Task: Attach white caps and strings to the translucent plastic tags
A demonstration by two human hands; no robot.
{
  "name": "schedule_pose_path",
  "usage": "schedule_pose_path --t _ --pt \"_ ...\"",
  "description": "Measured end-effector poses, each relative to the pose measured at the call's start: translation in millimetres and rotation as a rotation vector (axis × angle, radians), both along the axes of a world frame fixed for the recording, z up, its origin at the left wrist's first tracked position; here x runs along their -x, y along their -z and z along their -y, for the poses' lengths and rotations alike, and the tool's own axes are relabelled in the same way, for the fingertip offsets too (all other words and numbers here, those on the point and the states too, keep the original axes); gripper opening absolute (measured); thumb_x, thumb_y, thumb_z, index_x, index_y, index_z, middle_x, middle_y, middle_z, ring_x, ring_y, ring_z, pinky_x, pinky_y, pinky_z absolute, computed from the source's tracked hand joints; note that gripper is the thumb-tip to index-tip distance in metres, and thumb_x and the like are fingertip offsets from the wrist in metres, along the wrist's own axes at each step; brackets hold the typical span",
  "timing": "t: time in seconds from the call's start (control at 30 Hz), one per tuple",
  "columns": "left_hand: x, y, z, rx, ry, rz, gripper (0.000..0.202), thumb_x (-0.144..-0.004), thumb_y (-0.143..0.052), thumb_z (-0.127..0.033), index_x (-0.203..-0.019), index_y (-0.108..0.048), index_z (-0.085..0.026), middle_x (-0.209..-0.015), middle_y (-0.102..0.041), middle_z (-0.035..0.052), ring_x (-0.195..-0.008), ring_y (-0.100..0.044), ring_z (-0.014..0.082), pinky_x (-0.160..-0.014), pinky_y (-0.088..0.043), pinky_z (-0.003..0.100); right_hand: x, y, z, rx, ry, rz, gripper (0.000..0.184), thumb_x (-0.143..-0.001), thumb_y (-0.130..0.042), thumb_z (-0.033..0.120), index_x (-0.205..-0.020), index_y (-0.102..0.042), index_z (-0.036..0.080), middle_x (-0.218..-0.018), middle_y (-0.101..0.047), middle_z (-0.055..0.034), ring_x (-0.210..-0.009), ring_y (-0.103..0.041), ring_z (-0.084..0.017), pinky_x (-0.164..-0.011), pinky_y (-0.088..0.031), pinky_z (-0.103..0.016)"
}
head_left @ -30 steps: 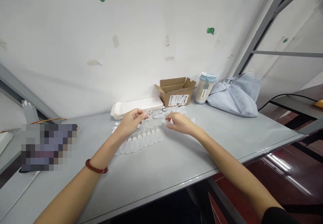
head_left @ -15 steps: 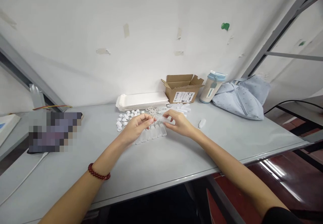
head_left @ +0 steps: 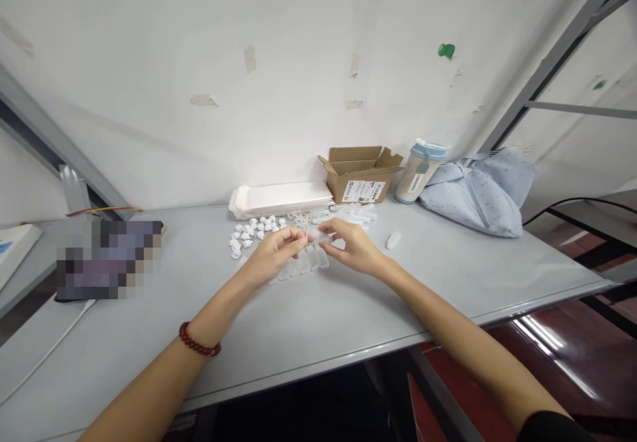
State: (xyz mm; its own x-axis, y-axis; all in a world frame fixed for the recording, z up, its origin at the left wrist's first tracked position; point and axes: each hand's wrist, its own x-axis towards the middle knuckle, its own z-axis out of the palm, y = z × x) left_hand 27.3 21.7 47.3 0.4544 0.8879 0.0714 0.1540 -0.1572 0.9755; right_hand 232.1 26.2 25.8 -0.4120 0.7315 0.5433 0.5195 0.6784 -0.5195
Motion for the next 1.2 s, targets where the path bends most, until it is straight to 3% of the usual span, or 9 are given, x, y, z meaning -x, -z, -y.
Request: schedule_pose_path --t 0.2,0.37,0.53,0.7,0.8,1.0,1.2 --pt "-0.2 1.1 0.2 0.017 -0.027 0.010 0.023 -0.080 -0.058 -0.042 -0.079 -0.056 -0.018 -0.091 -0.061 0.0024 -0.079 -0.053 0.0147 -0.075 -0.041 0.030 2.1 3.9 1.0 -0.059 -0.002 0.039 0.033 -0.087 -0.052 0.022 -0.119 -0.052 0.016 -0.103 -0.065 -0.0115 -0.093 -0.063 -0.021 -0.076 -0.055 -0.037" --pt "-1.4 2.7 -0.6 0.033 -0.049 0.078 0.021 -0.080 -0.058 -0.038 -0.088 -0.060 -0.019 -0.093 -0.063 0.0038 -0.084 -0.057 0.0165 -0.074 -0.043 0.030 5.4 -0.4 5.2 -0.043 -0.024 0.015 0.030 -0.088 -0.050 0.021 -0.117 -0.055 0.019 -0.104 -0.066 -0.0099 -0.088 -0.063 -0.019 -0.076 -0.055 -0.036" --pt "-2.3 5.0 -2.3 0.012 -0.092 0.121 0.021 -0.077 -0.063 -0.034 -0.092 -0.063 -0.019 -0.085 -0.066 0.0028 -0.080 -0.060 0.0167 -0.071 -0.044 0.029 9.8 -3.7 10.4 0.118 -0.051 -0.110 0.032 -0.085 -0.053 0.022 -0.116 -0.057 0.017 -0.101 -0.067 -0.0089 -0.089 -0.063 -0.018 -0.073 -0.056 -0.033" --pt "-0.4 1.5 0.0 -0.059 -0.063 0.119 0.026 -0.081 -0.060 -0.037 -0.099 -0.067 -0.019 -0.086 -0.067 0.0037 -0.079 -0.060 0.0169 -0.073 -0.046 0.030 13.3 -8.7 14.2 0.435 -0.102 -0.292 0.032 -0.084 -0.057 0.027 -0.115 -0.058 0.017 -0.102 -0.067 -0.0082 -0.088 -0.065 -0.018 -0.075 -0.054 -0.033" --pt "-0.5 -0.8 3.6 -0.224 -0.074 0.036 0.025 -0.083 -0.058 -0.038 -0.097 -0.068 -0.020 -0.090 -0.068 0.0049 -0.084 -0.060 0.0189 -0.073 -0.047 0.031 13.9 -11.8 13.8 0.617 -0.167 -0.419 0.032 -0.084 -0.058 0.029 -0.113 -0.058 0.016 -0.096 -0.069 -0.0075 -0.088 -0.066 -0.018 -0.074 -0.053 -0.032" --pt "-3.5 3.1 6.3 -0.821 -0.185 -0.253 0.024 -0.082 -0.061 -0.030 -0.104 -0.064 -0.021 -0.108 -0.063 0.0084 -0.103 -0.056 0.0243 -0.090 -0.044 0.041 13.8 -15.6 12.3 0.852 -0.244 -0.649 0.031 -0.077 -0.066 0.029 -0.105 -0.061 0.016 -0.095 -0.071 -0.0079 -0.090 -0.067 -0.019 -0.081 -0.052 -0.035" --pt "-5.0 13.8 2.0 -1.022 -0.105 -0.382 0.044 -0.080 -0.066 -0.031 -0.120 -0.053 -0.020 -0.121 -0.059 0.0102 -0.113 -0.050 0.0273 -0.097 -0.040 0.046 13.7 -18.8 13.5 1.007 -0.298 -0.756 0.028 -0.076 -0.067 0.028 -0.099 -0.062 0.013 -0.099 -0.071 -0.0116 -0.091 -0.068 -0.021 -0.085 -0.050 -0.036"
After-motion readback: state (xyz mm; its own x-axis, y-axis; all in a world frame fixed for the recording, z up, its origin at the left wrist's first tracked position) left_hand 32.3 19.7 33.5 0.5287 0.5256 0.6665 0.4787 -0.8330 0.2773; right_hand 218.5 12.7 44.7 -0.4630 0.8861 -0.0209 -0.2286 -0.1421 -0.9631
